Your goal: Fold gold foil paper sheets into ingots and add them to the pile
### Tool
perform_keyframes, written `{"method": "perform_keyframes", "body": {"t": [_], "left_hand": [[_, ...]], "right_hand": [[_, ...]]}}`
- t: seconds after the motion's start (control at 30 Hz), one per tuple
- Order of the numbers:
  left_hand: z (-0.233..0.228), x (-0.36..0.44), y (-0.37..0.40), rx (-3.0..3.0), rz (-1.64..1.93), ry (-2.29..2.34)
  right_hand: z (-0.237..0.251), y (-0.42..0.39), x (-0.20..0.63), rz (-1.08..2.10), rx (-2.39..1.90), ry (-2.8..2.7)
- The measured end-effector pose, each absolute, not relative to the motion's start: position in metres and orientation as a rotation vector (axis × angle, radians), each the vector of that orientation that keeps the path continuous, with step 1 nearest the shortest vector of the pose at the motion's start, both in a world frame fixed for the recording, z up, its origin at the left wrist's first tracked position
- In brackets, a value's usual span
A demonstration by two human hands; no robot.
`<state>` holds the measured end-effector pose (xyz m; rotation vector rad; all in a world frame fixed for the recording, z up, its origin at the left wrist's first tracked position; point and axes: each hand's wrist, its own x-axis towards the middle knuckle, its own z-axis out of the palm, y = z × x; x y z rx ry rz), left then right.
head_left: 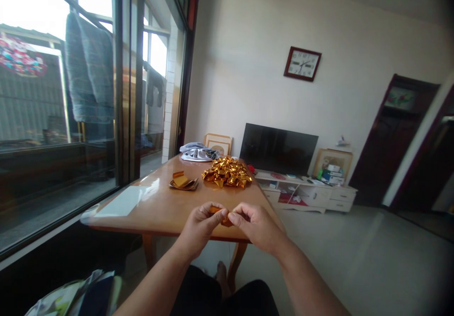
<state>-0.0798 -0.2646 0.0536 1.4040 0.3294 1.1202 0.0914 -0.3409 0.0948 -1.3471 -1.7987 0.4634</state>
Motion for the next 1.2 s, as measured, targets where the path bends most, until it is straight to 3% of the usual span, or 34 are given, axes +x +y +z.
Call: {"method": "perform_keyframes", "body": {"t": [0.23, 0.6, 1.2], "left_hand": [[0.053, -0.078, -0.268, 1.402, 1.141, 0.369], [0.048, -0.075, -0.265, 1.328, 1.069, 0.356], [0.047, -0.088, -0.259, 1.508, 0.881, 0.366]], "right_hand": [[0.090, -0.341, 0.094, 0.373, -1.346, -1.815], [0.079, -0.347, 0.111, 0.746, -1.315, -1.620], [0.065, -0.353, 0.124, 0.809, -1.361, -1.583]]}}
